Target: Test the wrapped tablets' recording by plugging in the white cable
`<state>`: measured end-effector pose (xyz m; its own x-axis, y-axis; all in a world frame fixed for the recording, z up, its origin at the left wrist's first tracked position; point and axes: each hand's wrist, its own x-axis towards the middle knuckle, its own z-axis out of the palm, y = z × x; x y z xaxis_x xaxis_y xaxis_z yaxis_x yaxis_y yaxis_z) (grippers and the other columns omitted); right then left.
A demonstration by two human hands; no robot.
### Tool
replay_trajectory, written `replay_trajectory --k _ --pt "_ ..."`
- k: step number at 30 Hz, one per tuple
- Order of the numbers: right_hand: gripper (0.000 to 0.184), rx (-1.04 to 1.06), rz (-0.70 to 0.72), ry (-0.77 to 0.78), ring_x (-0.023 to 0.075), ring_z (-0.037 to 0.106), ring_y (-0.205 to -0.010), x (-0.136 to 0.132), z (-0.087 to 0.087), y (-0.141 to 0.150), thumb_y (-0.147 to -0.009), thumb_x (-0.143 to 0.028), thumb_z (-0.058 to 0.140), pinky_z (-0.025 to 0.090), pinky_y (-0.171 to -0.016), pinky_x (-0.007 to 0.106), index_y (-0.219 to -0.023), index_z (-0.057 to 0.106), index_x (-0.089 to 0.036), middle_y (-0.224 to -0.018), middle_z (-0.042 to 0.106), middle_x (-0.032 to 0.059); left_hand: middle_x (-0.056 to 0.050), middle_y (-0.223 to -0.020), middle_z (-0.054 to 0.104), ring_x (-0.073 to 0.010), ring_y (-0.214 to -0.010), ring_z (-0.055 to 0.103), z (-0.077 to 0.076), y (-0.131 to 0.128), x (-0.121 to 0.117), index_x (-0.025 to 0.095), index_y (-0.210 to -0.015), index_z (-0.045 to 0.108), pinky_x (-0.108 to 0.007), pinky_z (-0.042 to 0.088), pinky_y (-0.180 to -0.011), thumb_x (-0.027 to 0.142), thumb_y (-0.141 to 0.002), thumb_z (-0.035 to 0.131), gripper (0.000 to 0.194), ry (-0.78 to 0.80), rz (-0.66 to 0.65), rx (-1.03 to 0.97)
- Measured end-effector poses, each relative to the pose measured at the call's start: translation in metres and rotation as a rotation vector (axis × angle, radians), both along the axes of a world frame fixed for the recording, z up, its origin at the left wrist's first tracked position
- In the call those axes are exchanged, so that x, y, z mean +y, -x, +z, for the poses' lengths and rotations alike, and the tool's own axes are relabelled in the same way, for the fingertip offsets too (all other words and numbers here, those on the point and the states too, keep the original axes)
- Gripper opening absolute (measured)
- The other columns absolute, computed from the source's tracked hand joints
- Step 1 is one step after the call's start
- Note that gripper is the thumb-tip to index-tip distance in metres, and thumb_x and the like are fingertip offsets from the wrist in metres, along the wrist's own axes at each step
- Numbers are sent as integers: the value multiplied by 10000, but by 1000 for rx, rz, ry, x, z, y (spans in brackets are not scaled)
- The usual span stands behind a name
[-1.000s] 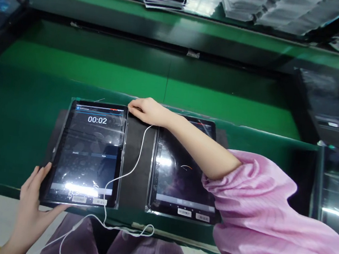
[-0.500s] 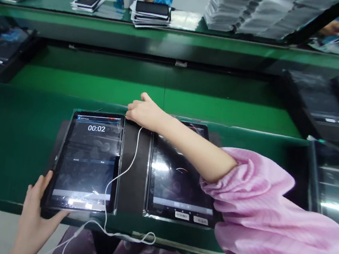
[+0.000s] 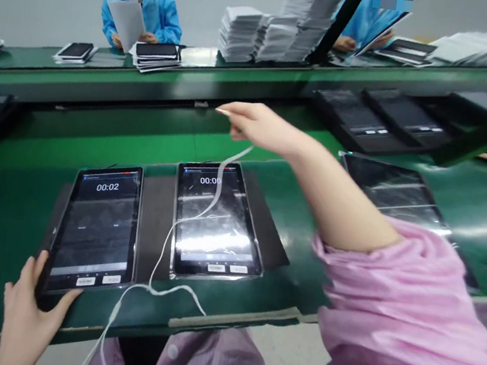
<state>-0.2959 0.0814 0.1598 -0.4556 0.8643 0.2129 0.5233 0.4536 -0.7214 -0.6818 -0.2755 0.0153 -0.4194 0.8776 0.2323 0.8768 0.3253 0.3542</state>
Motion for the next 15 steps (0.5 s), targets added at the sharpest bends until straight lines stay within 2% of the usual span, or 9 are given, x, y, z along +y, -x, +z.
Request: replay_trajectory --k 2,4,7,9,11,13,15 --pt "256 176 -119 209 132 563 -635 -3 -4 -48 -953 -388 712 546 -650 269 -1138 729 -212 -820 639 18 -237 -1537 497 -462 -1470 394 9 10 8 143 -1634 153 -754 177 -1190 659 -894 499 966 64 14 27" --pt "264 251 -206 334 110 522 -583 -8 -20 -80 -845 -400 830 497 -548 228 -978 742 -190 -767 637 19 -222 -1568 465 -475 -1502 331 26 21 15 168 -1619 228 -786 173 -1171 679 -866 512 954 166 -26 57" --pt "301 262 -251 405 139 561 -596 -11 -58 -94 -770 -438 873 509 -534 248 -815 730 -177 -702 655 40 -146 -1654 358 -456 -1562 183 59 20 32 255 -1569 376 -770 179 -1190 700 -848 539 864 196 -168 43" --pt "313 278 -253 421 178 619 -655 -9 -82 -90 -780 -470 850 561 -601 293 -807 727 -183 -719 681 57 -61 -1692 294 -401 -1569 207 79 -4 51 341 -1574 363 -695 211 -1232 650 -886 567 781 112 -284 -70" --pt "306 305 -247 425 201 659 -720 -5 -101 -83 -800 -474 823 592 -685 331 -820 716 -188 -772 710 71 -27 -1680 327 -355 -1526 349 91 -45 76 385 -1590 320 -623 273 -1246 605 -927 564 740 43 -383 -244" --pt "276 327 -230 424 206 676 -761 1 -112 -79 -816 -448 797 597 -751 351 -826 706 -188 -804 723 76 -50 -1676 335 -321 -1514 380 93 -92 102 340 -1596 327 -557 301 -1255 554 -980 525 681 64 -422 -389" --pt "236 336 -205 417 206 676 -776 6 -117 -79 -814 -407 783 589 -777 354 -826 708 -183 -805 724 74 -75 -1673 337 -306 -1539 332 88 -132 127 277 -1598 339 -532 272 -1271 545 -992 508 684 116 -455 -451"
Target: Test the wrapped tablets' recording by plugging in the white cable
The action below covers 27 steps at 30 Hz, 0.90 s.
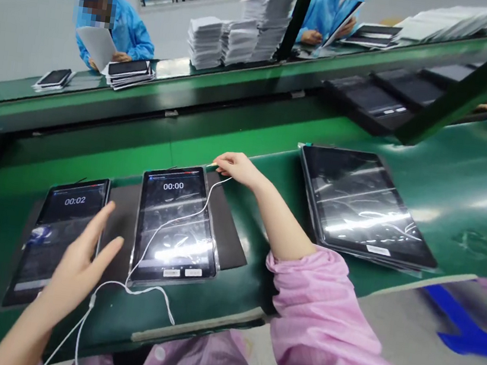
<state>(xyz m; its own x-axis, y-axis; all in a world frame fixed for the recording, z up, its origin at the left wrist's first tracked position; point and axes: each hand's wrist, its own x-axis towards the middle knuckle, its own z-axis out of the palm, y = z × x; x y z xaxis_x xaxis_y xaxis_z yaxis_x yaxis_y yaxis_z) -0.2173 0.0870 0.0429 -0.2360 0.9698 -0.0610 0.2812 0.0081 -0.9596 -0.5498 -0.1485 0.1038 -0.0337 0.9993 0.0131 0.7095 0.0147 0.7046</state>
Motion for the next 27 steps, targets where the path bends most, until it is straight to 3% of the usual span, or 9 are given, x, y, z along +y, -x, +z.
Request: replay_trajectory --k 3,8,11,16,19,27 --pt "199 1 41 -31 207 666 -792 5 -2 -2 -789 -365 773 567 -802 355 -818 723 -174 -822 731 68 -98 -1688 289 -295 -1578 223 -13 -32 28 209 -1612 305 -537 182 -1296 515 -1005 466 699 69 23 5" --pt "225 9 91 -72 204 650 -811 9 -7 -1 -764 -378 738 523 -865 371 -821 736 -159 -811 729 47 -111 -1699 250 -274 -1590 170 -32 -37 50 190 -1622 257 -540 38 -1309 435 -1023 399 663 143 35 -8" --pt "305 32 100 -71 217 656 -853 9 -14 -1 -755 -448 738 513 -879 380 -840 732 -155 -839 736 55 -98 -1693 271 -265 -1589 175 -37 -37 52 211 -1625 248 -560 -38 -1299 413 -1030 378 642 131 9 9" --pt "431 72 98 -45 239 673 -926 7 -23 -4 -743 -557 743 515 -891 385 -928 746 -169 -945 759 82 -86 -1697 257 -239 -1598 137 -41 -40 50 200 -1625 245 -559 -45 -1302 389 -1029 353 635 128 19 20" --pt "459 86 110 -29 253 684 -954 8 -24 -5 -716 -584 771 516 -938 405 -930 759 -178 -965 767 82 -90 -1701 242 -228 -1603 114 -44 -40 49 163 -1630 233 -534 -68 -1304 396 -1027 330 654 126 16 35" --pt "502 85 160 0 298 713 -982 9 -21 -11 -607 -608 864 536 -987 452 -918 814 -218 -973 788 67 -85 -1679 309 -236 -1588 202 -47 -39 45 204 -1627 248 -537 -37 -1309 356 -1002 356 652 94 35 -14"
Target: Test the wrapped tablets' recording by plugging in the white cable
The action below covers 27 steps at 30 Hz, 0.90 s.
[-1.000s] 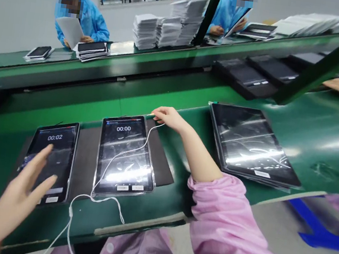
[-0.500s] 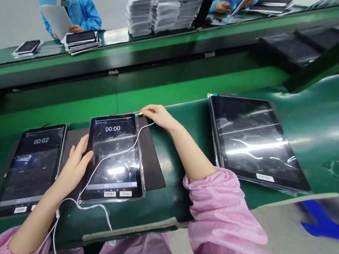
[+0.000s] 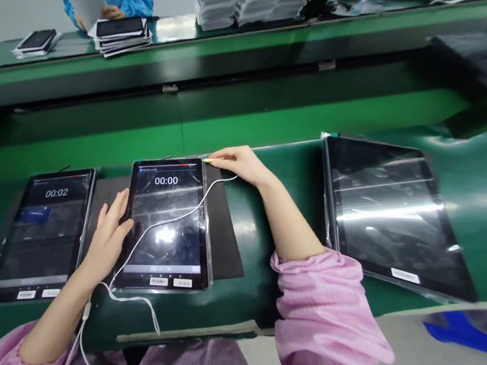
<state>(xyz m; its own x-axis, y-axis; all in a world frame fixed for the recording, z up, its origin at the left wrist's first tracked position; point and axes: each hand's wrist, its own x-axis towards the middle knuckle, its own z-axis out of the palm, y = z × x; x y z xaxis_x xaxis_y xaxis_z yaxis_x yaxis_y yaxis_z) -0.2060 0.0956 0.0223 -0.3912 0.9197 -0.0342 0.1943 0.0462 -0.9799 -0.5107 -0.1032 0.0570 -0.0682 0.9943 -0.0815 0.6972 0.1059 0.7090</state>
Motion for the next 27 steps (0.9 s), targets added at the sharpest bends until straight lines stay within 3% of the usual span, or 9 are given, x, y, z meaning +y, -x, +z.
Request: replay_trajectory --k 5,12,16,18,19,21,22,24,27 --pt "493 -59 28 -74 315 700 -1012 -1 -1 4 -683 -666 806 519 -980 430 -894 814 -220 -998 787 64 -85 -1676 312 -254 -1570 263 0 0 -3 221 -1625 239 -560 -15 -1303 303 -967 394 681 -8 -16 6" --pt "632 -405 55 -341 270 670 -811 1 -5 14 -950 -754 397 491 -775 375 -762 647 -206 -820 725 86 -92 -1675 320 -255 -1583 219 6 -7 2 221 -1629 171 -579 -39 -1290 247 -923 396 741 10 -38 -55" --pt "563 -538 49 -502 306 655 -971 -10 8 16 -1029 -636 338 493 -909 439 -883 684 -217 -929 710 127 -67 -1689 295 -232 -1591 180 13 -8 4 209 -1619 211 -546 -62 -1294 170 -909 342 724 71 -47 -124" --pt "496 -545 -87 -638 351 573 -1207 -39 26 18 -1058 -539 349 419 -1063 504 -1092 704 -195 -1163 675 179 -50 -1689 303 -228 -1587 196 21 -4 -9 211 -1593 291 -518 34 -1310 179 -937 329 658 64 -44 -134" --pt "470 -513 -234 -723 369 531 -1281 -62 36 20 -1066 -483 359 395 -1102 527 -1215 679 -174 -1265 637 197 -50 -1680 326 -231 -1581 223 25 -1 -21 207 -1568 348 -499 112 -1311 200 -958 340 610 30 -44 -112" --pt "391 -453 -277 -806 377 577 -1237 -121 54 25 -1073 -365 381 449 -1062 547 -1328 642 -224 -1247 659 158 -82 -1607 455 -242 -1527 368 34 5 -53 182 -1471 490 -456 289 -1271 243 -991 386 495 -77 -42 -17" --pt "371 -445 -168 -776 362 613 -1187 -154 60 30 -1066 -306 403 483 -1031 541 -1373 610 -318 -1225 674 110 -104 -1527 544 -244 -1456 475 38 8 -71 165 -1397 560 -437 373 -1227 258 -998 412 435 -124 -35 39" --pt "525 -368 57 -769 318 687 -990 -217 62 46 -1020 -187 478 584 -815 483 -1486 481 -429 -1090 713 71 -118 -1291 685 -228 -1190 671 41 11 -107 146 -1248 653 -393 528 -1064 278 -994 470 340 -150 14 122" --pt "725 -285 238 -734 297 711 -948 -280 48 82 -1012 -139 506 626 -731 458 -1637 214 -362 -1201 713 114 -56 -978 716 -153 -724 673 36 11 -145 167 -1138 688 -319 590 -737 305 -941 567 269 -19 108 77"
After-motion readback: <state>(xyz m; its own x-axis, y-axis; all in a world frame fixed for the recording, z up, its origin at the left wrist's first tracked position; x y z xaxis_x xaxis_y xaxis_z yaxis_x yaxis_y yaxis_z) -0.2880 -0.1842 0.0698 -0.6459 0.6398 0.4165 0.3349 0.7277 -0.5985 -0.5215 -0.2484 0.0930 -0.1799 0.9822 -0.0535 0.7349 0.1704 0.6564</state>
